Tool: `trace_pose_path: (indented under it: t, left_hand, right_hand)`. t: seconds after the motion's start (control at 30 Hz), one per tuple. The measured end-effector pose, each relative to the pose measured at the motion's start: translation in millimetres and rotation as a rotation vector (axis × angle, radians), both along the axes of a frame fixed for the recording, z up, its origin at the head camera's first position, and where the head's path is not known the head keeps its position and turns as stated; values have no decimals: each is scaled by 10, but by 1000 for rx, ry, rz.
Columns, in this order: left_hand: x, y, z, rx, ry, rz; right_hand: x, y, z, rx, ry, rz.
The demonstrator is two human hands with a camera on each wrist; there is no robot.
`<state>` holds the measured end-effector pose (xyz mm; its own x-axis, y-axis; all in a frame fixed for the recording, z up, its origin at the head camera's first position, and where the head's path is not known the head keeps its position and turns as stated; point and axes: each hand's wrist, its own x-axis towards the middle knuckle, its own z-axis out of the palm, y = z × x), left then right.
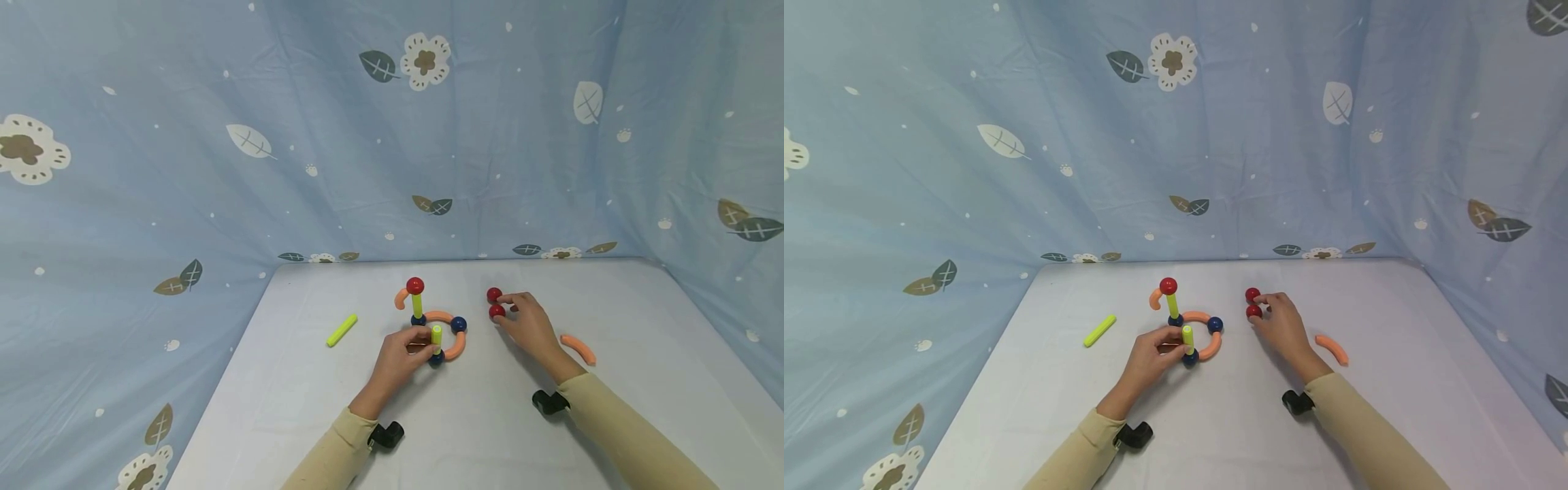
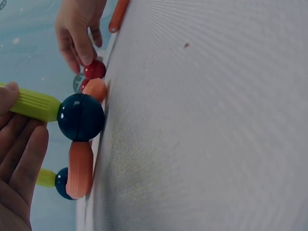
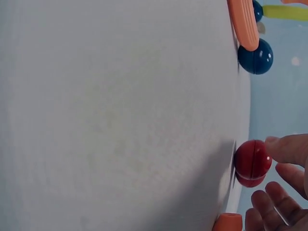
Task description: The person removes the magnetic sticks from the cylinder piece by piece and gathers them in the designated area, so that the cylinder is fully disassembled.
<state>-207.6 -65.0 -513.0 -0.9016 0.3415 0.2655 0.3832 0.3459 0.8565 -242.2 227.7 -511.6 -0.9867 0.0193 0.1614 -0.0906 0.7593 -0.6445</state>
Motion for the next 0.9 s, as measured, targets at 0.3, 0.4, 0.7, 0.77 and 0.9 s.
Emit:
trace_pose_path:
  t: [0.3, 0.4, 0.7, 0.77, 0.9]
  left_hand:
    - [8, 2, 3, -10, 10, 4]
    - [18, 3, 15, -6, 9, 4]
    - [22, -12, 25, -35, 17, 5]
    - [20, -18, 23, -43, 22, 5]
    - [16, -29, 22, -47, 33, 0]
  right_hand:
    - [141, -86, 54, 10, 59, 27]
    - [197, -128, 47, -2, 96, 74]
    - [379, -329, 37, 7, 59, 170]
    - [410, -384, 37, 0, 45, 192]
    - [456, -480, 9, -21, 57, 253]
